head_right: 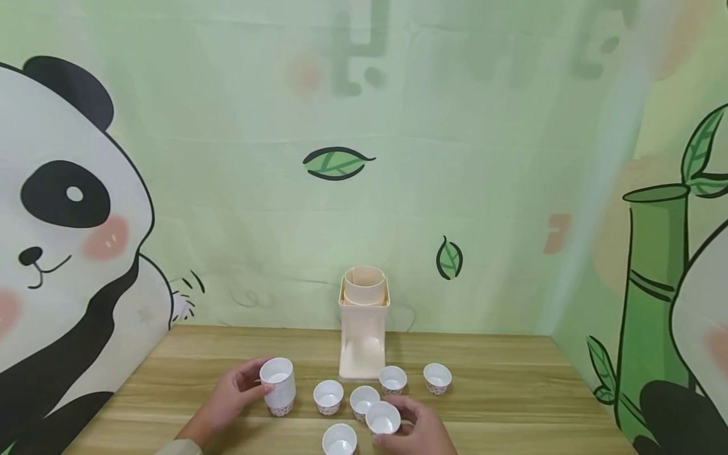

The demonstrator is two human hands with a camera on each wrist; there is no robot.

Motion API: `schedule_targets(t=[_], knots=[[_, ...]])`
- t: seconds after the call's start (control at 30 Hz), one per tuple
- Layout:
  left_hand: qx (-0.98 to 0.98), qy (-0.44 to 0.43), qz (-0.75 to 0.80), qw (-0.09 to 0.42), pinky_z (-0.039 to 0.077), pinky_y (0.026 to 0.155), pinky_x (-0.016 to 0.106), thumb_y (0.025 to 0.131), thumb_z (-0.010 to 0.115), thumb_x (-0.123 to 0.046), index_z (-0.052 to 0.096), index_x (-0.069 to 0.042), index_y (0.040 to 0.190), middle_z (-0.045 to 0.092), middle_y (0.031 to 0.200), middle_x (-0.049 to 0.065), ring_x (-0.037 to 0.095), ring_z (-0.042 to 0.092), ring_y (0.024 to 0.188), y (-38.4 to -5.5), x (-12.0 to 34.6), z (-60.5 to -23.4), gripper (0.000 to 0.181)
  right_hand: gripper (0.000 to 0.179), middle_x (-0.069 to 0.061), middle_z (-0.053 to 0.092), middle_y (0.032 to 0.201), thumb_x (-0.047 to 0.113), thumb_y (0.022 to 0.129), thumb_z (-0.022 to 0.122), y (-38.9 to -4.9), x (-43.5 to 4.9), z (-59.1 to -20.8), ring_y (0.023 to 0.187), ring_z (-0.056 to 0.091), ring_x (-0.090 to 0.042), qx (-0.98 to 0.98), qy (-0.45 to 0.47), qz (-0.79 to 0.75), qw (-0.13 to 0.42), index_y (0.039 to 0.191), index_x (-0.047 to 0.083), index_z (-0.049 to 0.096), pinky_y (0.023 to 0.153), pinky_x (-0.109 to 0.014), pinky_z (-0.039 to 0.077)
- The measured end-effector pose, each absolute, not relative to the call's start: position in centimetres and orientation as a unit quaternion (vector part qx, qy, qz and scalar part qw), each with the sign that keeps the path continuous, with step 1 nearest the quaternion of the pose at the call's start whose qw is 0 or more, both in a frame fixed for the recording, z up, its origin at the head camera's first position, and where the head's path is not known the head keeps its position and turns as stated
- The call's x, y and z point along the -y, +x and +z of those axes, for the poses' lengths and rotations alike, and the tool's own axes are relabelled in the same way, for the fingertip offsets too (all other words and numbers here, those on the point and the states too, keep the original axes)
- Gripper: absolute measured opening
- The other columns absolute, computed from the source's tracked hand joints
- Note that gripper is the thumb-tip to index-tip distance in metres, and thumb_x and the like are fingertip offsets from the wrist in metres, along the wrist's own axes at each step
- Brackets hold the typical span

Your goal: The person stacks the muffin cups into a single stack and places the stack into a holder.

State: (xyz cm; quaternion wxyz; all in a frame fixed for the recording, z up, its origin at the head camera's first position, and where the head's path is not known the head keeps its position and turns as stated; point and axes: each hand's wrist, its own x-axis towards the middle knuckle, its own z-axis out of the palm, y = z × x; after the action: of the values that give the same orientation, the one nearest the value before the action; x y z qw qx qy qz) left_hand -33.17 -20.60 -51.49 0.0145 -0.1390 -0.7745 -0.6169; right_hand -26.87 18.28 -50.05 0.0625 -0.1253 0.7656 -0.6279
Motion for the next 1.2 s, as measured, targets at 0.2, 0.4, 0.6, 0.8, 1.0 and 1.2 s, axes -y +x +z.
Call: schedule_targets(t=[0.2, 0.4, 0.6, 0.8, 1.0, 1.2], knots=[[0.775, -0.142, -0.616, 0.017, 0.052, 0.095, 0.018, 0.09, 0.079, -0.017, 0.057, 0.0, 0.139, 0.068, 0.129, 0.021, 0.016, 0.066, 0.114, -33.2, 20.6, -51.6, 0.057, 0.076, -0.025, 0.063, 0.135, 0.012, 0.074, 0.092, -27.0, -17.8, -49.7, 0.121, 0.062, -0.027, -0.759, -0.14, -0.634, 0.057, 0.137, -0.011, 0.055, 0.094, -0.023, 0.056], [0.774, -0.145, -0.616, 0.015, 0.051, 0.095, 0.018, 0.09, 0.079, -0.018, 0.057, 0.0, 0.139, 0.067, 0.129, 0.021, 0.016, 0.066, 0.114, -33.2, 20.6, -51.7, 0.057, 0.076, -0.025, 0.061, 0.138, 0.016, 0.074, 0.093, -27.2, -17.3, -49.4, 0.119, 0.064, -0.024, -0.752, -0.138, -0.642, 0.05, 0.136, -0.01, 0.056, 0.093, -0.022, 0.056], [0.771, -0.147, -0.62, 0.013, 0.052, 0.096, 0.019, 0.09, 0.079, -0.017, 0.057, 0.0, 0.14, 0.067, 0.13, 0.022, 0.013, 0.066, 0.112, -33.3, 20.7, -51.7, 0.057, 0.075, -0.028, 0.059, 0.138, 0.011, 0.076, 0.09, -27.4, -16.7, -49.0, 0.111, 0.067, -0.021, -0.741, -0.144, -0.655, 0.044, 0.137, -0.012, 0.054, 0.091, -0.022, 0.057], [0.77, -0.149, -0.621, 0.012, 0.052, 0.096, 0.019, 0.09, 0.079, -0.018, 0.057, -0.001, 0.14, 0.067, 0.13, 0.021, 0.016, 0.066, 0.115, -33.3, 20.7, -51.7, 0.058, 0.071, -0.025, 0.062, 0.134, 0.012, 0.077, 0.09, -27.6, -16.0, -48.6, 0.114, 0.067, -0.023, -0.737, -0.147, -0.658, 0.039, 0.135, -0.011, 0.056, 0.093, -0.021, 0.056], [0.772, -0.15, -0.618, 0.014, 0.052, 0.096, 0.018, 0.09, 0.078, -0.017, 0.056, 0.001, 0.14, 0.067, 0.13, 0.022, 0.008, 0.066, 0.111, -33.3, 20.7, -51.8, 0.057, 0.067, -0.023, 0.065, 0.127, 0.009, 0.078, 0.089, -28.0, -15.3, -48.3, 0.107, 0.069, -0.017, -0.728, -0.162, -0.665, 0.036, 0.133, -0.011, 0.056, 0.091, -0.022, 0.057], [0.767, -0.156, -0.622, 0.017, 0.052, 0.095, 0.019, 0.091, 0.077, -0.014, 0.055, 0.003, 0.14, 0.066, 0.129, 0.025, 0.005, 0.067, 0.108, -33.3, 20.6, -51.9, 0.057, 0.064, -0.027, 0.064, 0.126, 0.006, 0.078, 0.088, -28.2, -14.5, -48.0, 0.104, 0.069, -0.014, -0.719, -0.183, -0.671, 0.02, 0.131, -0.011, 0.057, 0.09, -0.022, 0.057]])
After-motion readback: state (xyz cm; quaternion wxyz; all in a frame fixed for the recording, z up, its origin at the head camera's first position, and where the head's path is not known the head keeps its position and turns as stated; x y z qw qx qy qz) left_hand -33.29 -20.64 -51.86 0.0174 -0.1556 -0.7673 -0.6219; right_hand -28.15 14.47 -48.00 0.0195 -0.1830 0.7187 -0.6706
